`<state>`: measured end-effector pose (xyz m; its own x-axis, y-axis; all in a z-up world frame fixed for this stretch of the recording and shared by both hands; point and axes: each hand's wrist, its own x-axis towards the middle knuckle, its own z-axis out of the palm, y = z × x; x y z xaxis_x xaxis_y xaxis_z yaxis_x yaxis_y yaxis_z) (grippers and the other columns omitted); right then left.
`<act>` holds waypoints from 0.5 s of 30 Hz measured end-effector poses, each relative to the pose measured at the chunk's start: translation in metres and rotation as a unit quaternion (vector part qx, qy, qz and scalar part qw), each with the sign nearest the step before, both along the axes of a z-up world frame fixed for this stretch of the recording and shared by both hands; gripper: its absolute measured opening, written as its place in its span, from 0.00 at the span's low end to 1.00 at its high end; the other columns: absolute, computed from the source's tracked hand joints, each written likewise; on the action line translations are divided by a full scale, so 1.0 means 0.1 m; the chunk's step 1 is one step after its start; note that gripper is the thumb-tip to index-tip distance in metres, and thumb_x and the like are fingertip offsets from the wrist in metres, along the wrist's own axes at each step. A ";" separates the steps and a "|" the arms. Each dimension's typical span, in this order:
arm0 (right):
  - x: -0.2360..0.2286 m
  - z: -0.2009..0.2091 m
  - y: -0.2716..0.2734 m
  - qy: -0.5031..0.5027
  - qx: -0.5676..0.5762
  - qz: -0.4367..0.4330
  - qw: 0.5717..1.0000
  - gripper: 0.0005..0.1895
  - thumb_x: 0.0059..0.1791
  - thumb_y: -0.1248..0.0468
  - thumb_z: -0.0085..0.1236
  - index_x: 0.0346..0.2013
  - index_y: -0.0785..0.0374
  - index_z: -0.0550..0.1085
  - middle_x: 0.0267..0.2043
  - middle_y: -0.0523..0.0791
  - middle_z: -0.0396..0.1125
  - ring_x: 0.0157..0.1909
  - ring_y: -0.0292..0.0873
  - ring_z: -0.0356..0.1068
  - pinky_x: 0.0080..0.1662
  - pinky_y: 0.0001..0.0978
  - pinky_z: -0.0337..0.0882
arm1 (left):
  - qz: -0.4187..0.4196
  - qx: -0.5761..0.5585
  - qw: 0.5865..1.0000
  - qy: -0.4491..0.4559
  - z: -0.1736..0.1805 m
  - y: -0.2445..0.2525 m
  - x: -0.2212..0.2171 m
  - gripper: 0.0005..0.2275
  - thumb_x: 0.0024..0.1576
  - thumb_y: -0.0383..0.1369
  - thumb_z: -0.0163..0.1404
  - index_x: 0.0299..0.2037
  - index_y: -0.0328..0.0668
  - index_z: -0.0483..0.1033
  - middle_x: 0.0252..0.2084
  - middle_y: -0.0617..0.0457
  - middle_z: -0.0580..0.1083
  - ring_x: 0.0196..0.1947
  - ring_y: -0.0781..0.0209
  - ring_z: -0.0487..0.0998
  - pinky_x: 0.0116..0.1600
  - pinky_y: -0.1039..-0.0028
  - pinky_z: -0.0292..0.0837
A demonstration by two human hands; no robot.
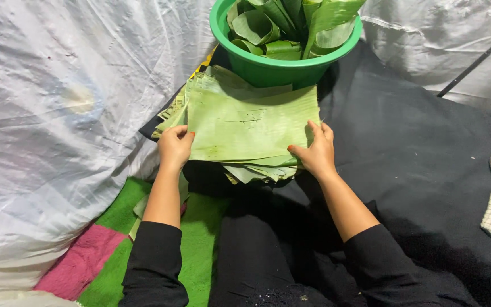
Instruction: Wiping banana leaves clean and folding them into cones secured with wooden pins
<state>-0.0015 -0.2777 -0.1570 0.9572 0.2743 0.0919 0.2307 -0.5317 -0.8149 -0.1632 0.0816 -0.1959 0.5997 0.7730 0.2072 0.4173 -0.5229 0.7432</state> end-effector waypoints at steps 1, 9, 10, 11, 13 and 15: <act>0.03 -0.06 -0.01 0.000 0.000 -0.001 1.000 0.51 0.32 0.56 0.78 0.69 0.54 0.67 0.74 0.59 0.46 0.73 0.62 0.56 0.70 0.50 0.56 | -0.001 0.000 1.000 0.000 0.04 -0.03 -0.01 0.12 0.51 0.42 0.61 0.45 0.57 0.85 0.37 0.53 0.77 0.46 0.49 0.80 0.52 0.64 0.75; 0.19 -0.22 -0.18 -0.154 0.024 -0.023 0.988 0.28 0.40 0.61 0.63 0.56 0.54 0.78 0.57 0.45 0.67 0.61 0.53 0.67 0.64 0.45 0.62 | 0.030 0.057 0.998 0.005 0.44 -0.28 -0.04 0.06 0.55 0.39 0.55 0.38 0.58 0.85 0.31 0.55 0.80 0.42 0.46 0.81 0.47 0.57 0.76; 0.13 -0.12 -0.19 -0.153 0.025 -0.026 0.988 0.28 0.40 0.61 0.63 0.56 0.54 0.78 0.57 0.45 0.67 0.61 0.53 0.67 0.64 0.45 0.62 | 0.028 0.058 0.998 0.005 0.49 -0.32 -0.05 0.06 0.55 0.39 0.55 0.38 0.58 0.85 0.31 0.55 0.80 0.42 0.46 0.81 0.47 0.57 0.76; 0.08 -0.03 -0.21 -0.125 0.075 -0.024 0.989 0.26 0.40 0.66 0.60 0.54 0.56 0.79 0.55 0.45 0.68 0.59 0.51 0.69 0.59 0.38 0.68 | 0.027 0.064 0.998 0.008 0.55 -0.35 -0.05 0.06 0.55 0.39 0.55 0.38 0.56 0.85 0.30 0.53 0.80 0.42 0.44 0.81 0.48 0.56 0.75; 0.02 0.07 -0.25 -0.096 0.125 -0.025 0.987 0.25 0.40 0.72 0.58 0.51 0.57 0.80 0.53 0.44 0.69 0.57 0.48 0.71 0.55 0.31 0.75 | 0.025 0.072 0.997 0.012 0.59 -0.37 -0.04 0.06 0.56 0.38 0.55 0.38 0.55 0.85 0.30 0.52 0.80 0.42 0.42 0.81 0.49 0.56 0.75; 0.02 0.06 -0.29 -0.074 0.174 -0.028 0.982 0.24 0.40 0.73 0.57 0.51 0.58 0.81 0.51 0.44 0.70 0.55 0.45 0.72 0.54 0.30 0.75 | 0.033 0.066 0.997 0.015 0.55 -0.33 -0.02 0.07 0.56 0.38 0.55 0.40 0.55 0.85 0.30 0.53 0.80 0.43 0.44 0.81 0.49 0.57 0.75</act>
<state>0.0009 -0.3064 -0.1506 0.9394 0.1483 0.3091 0.3375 -0.2427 -0.9095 -0.1648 0.0485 -0.1404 0.5566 0.7778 0.2919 0.4747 -0.5861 0.6566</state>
